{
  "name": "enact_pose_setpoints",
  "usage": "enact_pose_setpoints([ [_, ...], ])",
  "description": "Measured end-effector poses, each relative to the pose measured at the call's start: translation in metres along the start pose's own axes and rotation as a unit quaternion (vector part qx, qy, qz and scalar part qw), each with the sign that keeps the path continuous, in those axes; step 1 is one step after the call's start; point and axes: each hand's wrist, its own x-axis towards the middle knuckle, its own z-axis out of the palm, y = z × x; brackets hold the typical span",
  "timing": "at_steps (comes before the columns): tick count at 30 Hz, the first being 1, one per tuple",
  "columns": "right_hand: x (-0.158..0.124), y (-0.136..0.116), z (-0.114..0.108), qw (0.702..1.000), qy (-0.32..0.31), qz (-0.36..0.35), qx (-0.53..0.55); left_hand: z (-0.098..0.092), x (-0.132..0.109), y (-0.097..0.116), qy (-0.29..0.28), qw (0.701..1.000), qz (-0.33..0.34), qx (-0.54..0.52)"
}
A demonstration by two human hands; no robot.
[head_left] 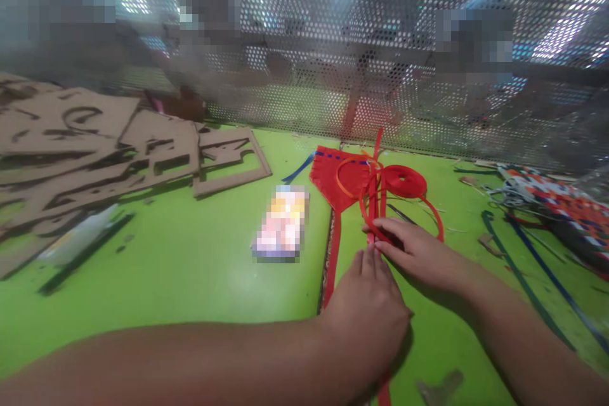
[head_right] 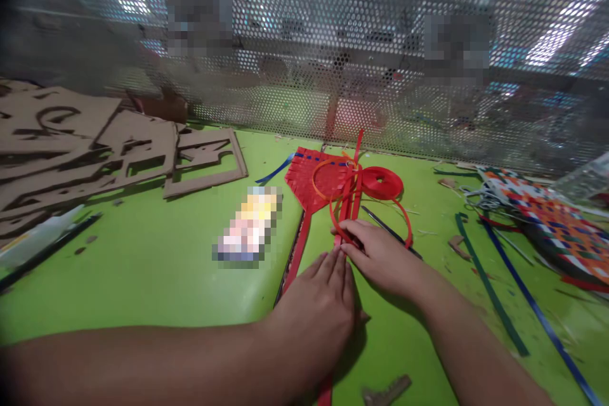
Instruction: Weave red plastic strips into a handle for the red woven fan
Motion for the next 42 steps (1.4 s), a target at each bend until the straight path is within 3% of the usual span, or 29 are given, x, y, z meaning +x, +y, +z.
enact_pose_setpoints([
  [6,0.0,0.001,-0.001,1.0,-0.002,0.0,-0.011,-0.004,-0.002,-0.019,-0.028,0.998,-0.042,-0.029],
  [13,-0.002,0.002,-0.003,1.0,-0.008,0.001,-0.001,-0.002,0.001,-0.021,-0.077,0.994,-0.039,-0.066],
  [20,-0.005,0.003,-0.01,0.996,-0.018,0.038,0.085,-0.007,0.005,-0.029,-0.068,0.995,-0.036,-0.068],
  [29,-0.008,-0.002,-0.008,0.994,-0.01,0.068,0.086,-0.002,0.002,-0.027,-0.047,0.996,-0.039,-0.068],
  [37,-0.007,0.011,-0.005,0.978,-0.009,0.082,0.192,-0.004,0.002,-0.029,-0.032,0.997,-0.036,-0.055],
  [42,-0.006,0.021,-0.003,0.967,0.031,0.077,0.239,-0.006,0.001,-0.03,-0.036,0.995,-0.049,-0.085],
])
